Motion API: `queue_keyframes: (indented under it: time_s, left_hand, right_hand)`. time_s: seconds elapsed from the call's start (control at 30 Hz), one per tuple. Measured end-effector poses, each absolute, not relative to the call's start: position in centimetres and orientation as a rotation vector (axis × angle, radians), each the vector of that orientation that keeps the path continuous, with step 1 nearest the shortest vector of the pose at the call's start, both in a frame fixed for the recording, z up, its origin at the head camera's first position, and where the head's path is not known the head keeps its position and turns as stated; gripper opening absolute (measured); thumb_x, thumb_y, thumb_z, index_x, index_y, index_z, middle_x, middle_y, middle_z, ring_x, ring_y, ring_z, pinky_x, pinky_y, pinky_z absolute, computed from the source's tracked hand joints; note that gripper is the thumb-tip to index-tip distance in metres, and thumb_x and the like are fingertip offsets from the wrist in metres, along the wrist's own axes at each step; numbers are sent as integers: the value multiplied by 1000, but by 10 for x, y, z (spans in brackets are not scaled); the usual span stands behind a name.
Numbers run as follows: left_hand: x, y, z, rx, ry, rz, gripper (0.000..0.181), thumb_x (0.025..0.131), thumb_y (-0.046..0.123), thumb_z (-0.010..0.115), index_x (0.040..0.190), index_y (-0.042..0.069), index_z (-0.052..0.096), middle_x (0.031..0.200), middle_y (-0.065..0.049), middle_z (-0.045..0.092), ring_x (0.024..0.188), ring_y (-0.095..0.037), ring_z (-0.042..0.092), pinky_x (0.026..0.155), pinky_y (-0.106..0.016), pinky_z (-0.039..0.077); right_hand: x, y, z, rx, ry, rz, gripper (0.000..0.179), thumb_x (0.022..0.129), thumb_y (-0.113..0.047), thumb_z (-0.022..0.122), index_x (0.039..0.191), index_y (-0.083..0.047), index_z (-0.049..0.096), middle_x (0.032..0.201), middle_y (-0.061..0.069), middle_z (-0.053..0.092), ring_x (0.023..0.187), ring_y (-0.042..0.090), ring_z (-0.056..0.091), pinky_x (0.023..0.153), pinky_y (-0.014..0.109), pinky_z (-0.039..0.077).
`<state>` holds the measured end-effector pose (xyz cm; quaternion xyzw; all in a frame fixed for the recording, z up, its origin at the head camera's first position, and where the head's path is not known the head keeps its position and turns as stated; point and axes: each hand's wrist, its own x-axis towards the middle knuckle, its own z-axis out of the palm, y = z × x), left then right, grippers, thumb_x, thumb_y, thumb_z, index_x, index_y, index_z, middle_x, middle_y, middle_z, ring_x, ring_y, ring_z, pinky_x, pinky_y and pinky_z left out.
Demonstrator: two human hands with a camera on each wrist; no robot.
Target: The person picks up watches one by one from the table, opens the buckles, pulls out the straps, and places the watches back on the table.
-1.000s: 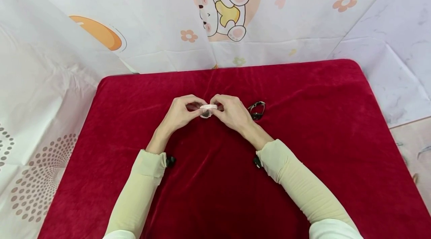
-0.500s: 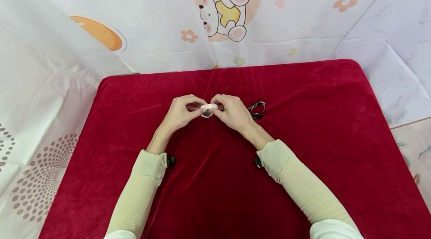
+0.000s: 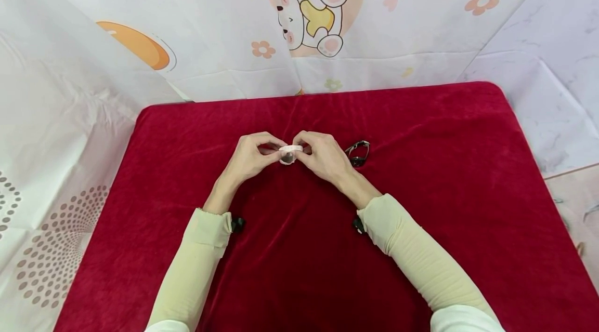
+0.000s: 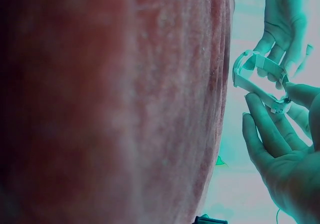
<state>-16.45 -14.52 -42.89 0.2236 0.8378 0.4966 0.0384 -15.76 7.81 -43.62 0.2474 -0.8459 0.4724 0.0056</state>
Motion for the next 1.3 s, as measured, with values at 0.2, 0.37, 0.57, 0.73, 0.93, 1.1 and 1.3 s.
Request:
queue_keyframes:
  time_s: [0.2, 0.37, 0.57, 0.73, 0.93, 1.1, 1.3]
  left_hand:
    - [-164, -147, -430, 720, 2559, 1558, 12, 86, 11, 79, 98, 12, 79, 92, 3, 69, 80, -11, 69, 73, -26, 59]
    - [-165, -146, -431, 732, 2556, 1607, 14, 85, 10, 80, 99, 11, 79, 92, -1, 71, 80, -17, 68, 71, -35, 59]
    - [-158, -141, -415, 735, 2538, 1618, 16, 86, 0, 76, 102, 0, 76, 94, -13, 70, 84, -29, 67, 70, -39, 60]
    - [-151, -138, -400, 733, 2522, 1619, 16, 85, -4, 74, 101, -3, 76, 92, -16, 69, 84, -29, 67, 70, -32, 60]
    - [-151, -138, -400, 750, 2536, 1628, 14, 85, -5, 74, 99, -5, 75, 92, -17, 70, 83, -30, 68, 71, -38, 60]
    - [-151, -137, -400, 749, 2537, 1634, 14, 84, -6, 74, 98, -5, 75, 92, -17, 70, 83, -30, 68, 71, -38, 60]
    - [-150, -136, -398, 700, 2532, 1624, 14, 84, -5, 74, 98, -5, 75, 92, -17, 70, 84, -31, 68, 71, -29, 60]
  right_hand:
    - [-156, 79, -435, 761, -2657, 1527, 8, 92, -12, 72, 98, -17, 70, 97, -4, 70, 83, 14, 70, 76, 32, 57]
    - [-155, 78, -432, 732, -2643, 1574, 8, 91, -13, 72, 97, -18, 70, 96, -5, 71, 82, 13, 69, 75, 30, 57]
    - [-156, 78, -432, 715, -2654, 1563, 8, 91, -14, 73, 97, -20, 70, 95, -8, 70, 82, 10, 68, 75, 28, 55]
    - [-157, 79, -433, 712, -2657, 1558, 8, 91, -15, 73, 96, -21, 70, 95, -8, 70, 82, 10, 68, 75, 29, 55]
    - [-157, 79, -433, 712, -2652, 1565, 9, 91, -14, 73, 97, -20, 70, 97, -7, 70, 83, 11, 69, 75, 29, 56]
    - [-156, 80, -433, 703, -2652, 1567, 10, 91, -13, 73, 97, -20, 69, 97, -6, 70, 83, 11, 69, 74, 29, 56]
    - [-156, 81, -434, 698, -2655, 1558, 9, 91, -14, 73, 97, -19, 70, 95, -7, 70, 82, 10, 68, 74, 29, 55]
